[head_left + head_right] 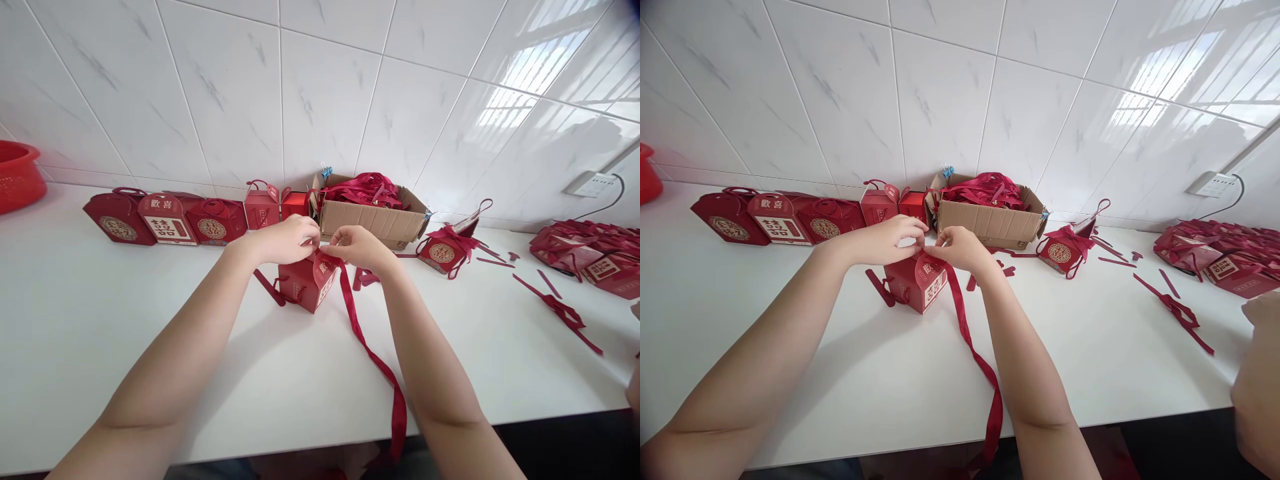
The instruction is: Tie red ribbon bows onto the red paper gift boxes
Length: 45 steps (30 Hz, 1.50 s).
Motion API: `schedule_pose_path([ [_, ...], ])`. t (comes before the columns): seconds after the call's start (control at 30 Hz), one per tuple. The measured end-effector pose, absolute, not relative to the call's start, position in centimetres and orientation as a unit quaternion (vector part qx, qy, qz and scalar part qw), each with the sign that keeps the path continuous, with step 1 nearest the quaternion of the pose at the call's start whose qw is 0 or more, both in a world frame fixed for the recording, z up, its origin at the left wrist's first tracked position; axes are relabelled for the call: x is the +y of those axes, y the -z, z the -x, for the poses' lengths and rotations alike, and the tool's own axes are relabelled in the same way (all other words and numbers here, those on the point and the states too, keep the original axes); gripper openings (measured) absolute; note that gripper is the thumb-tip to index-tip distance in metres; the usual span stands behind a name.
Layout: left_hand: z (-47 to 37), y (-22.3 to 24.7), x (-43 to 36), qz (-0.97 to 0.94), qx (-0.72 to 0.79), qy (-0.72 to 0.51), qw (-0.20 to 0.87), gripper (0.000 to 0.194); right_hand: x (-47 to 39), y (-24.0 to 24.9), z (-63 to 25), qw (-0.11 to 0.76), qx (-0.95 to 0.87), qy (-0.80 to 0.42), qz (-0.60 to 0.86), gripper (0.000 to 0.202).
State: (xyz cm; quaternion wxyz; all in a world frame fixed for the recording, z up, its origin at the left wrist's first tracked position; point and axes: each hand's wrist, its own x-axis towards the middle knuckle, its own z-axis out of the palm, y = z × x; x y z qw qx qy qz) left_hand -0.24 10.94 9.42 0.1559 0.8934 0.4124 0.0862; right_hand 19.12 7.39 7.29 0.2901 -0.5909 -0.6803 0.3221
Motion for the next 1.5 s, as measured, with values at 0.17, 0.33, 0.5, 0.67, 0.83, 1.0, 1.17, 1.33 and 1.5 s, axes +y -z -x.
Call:
schedule_pose_path([
  [0.17, 0.2, -10.3, 10.2, -0.885, 0.372, -0.237, 0.151, 0.021, 7.6, -7.3, -19.1, 0.381, -0.687, -0.295, 0.544, 0.038],
  [0.33, 0.1, -11.1, 9.4, -0.841, 0.355, -0.358, 0.195, 0.018, 7.4, -7.3, -18.4, 0.432, -0.693, -0.428, 0.388, 0.041],
  [0.5, 0.6, -11.5, 9.2, -0.829, 0.420, -0.327, 0.174, 0.022, 7.3, -7.4, -18.3, 0.510, -0.657, -0.438, 0.340, 0.031],
  [0.67, 1.4, -11.5, 9.8, -0.837, 0.510, -0.107, 0.166, 0.038, 6.3, -8.9, -18.8, 0.584, -0.631, -0.363, 0.358, 0.027],
  [0.83, 1.8, -10.9, 10.8, -0.839, 0.516, 0.008, 0.172, 0.043, 5.6, -9.6, -18.7, 0.621, -0.623, -0.332, 0.340, 0.025],
  [1.0, 2.1, -10.9, 11.0, -0.851, 0.493, -0.033, 0.180, 0.047, 6.8, -7.9, -17.6, 0.529, -0.618, -0.385, 0.436, 0.026],
  [1.17, 2.2, -11.0, 11.2, -0.846, 0.504, -0.022, 0.172, 0.047, 8.1, -6.0, -16.4, 0.411, -0.609, -0.432, 0.523, 0.025],
  [1.33, 2.3, -10.8, 11.4, -0.847, 0.503, -0.019, 0.171, 0.047, 8.8, -5.1, -16.1, 0.390, -0.622, -0.426, 0.529, 0.023],
  [1.5, 2.3, -10.8, 11.5, -0.847, 0.504, -0.021, 0.166, 0.048, 8.6, -5.2, -16.2, 0.380, -0.611, -0.442, 0.536, 0.021],
])
